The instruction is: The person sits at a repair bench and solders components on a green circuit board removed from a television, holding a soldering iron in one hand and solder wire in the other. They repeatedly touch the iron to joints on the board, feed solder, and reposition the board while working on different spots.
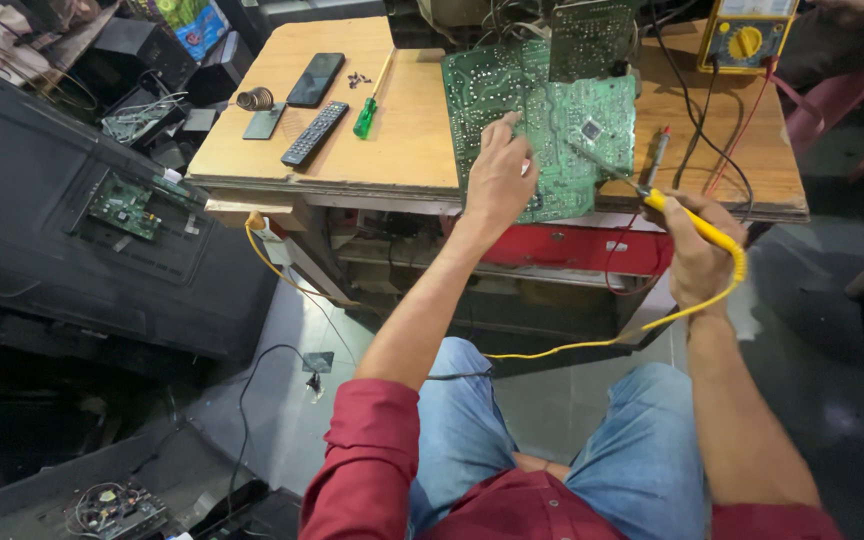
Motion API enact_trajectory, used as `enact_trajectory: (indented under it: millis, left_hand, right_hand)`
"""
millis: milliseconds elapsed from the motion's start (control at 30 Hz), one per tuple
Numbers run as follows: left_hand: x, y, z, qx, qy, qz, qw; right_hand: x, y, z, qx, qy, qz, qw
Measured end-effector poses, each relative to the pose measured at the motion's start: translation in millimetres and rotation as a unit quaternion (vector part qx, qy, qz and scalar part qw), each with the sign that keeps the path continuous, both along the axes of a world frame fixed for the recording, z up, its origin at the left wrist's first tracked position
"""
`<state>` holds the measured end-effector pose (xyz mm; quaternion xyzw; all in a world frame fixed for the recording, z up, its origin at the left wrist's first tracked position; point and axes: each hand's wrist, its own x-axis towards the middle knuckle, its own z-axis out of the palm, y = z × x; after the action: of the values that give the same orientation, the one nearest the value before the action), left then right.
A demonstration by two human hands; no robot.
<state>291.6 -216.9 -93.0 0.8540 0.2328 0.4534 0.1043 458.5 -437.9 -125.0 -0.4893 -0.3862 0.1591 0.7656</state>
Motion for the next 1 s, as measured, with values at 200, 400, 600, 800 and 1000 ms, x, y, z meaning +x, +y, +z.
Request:
enact_trajectory:
  millis: [200, 400, 600, 800, 1000]
  left_hand:
    - [-8, 3, 0, -0.009, -0.006, -0.031, 0.999]
    - [-20, 0, 5, -0.009, -0.015, -0.048, 0.999]
    - [-40, -9, 7, -0.009, -0.013, -0.051, 0.999]
    - [-52, -15, -2, -0.013, -0.017, -0.047, 0.999]
    - [-47, -5, 2, -0.017, -0.016, -0.031, 0.999]
  right_hand:
    - [13, -18, -34, 0.110, 0.131, 0.030, 0.985]
    - [10, -37, -56, 0.102, 0.177, 0.012, 0.979]
    - [7, -41, -59, 0.092, 0.170, 0.004, 0.981]
    - [2, -40, -64, 0.101, 0.177, 0.039, 0.978]
    - [-11, -24, -52, 0.088, 0.176, 0.042, 0.980]
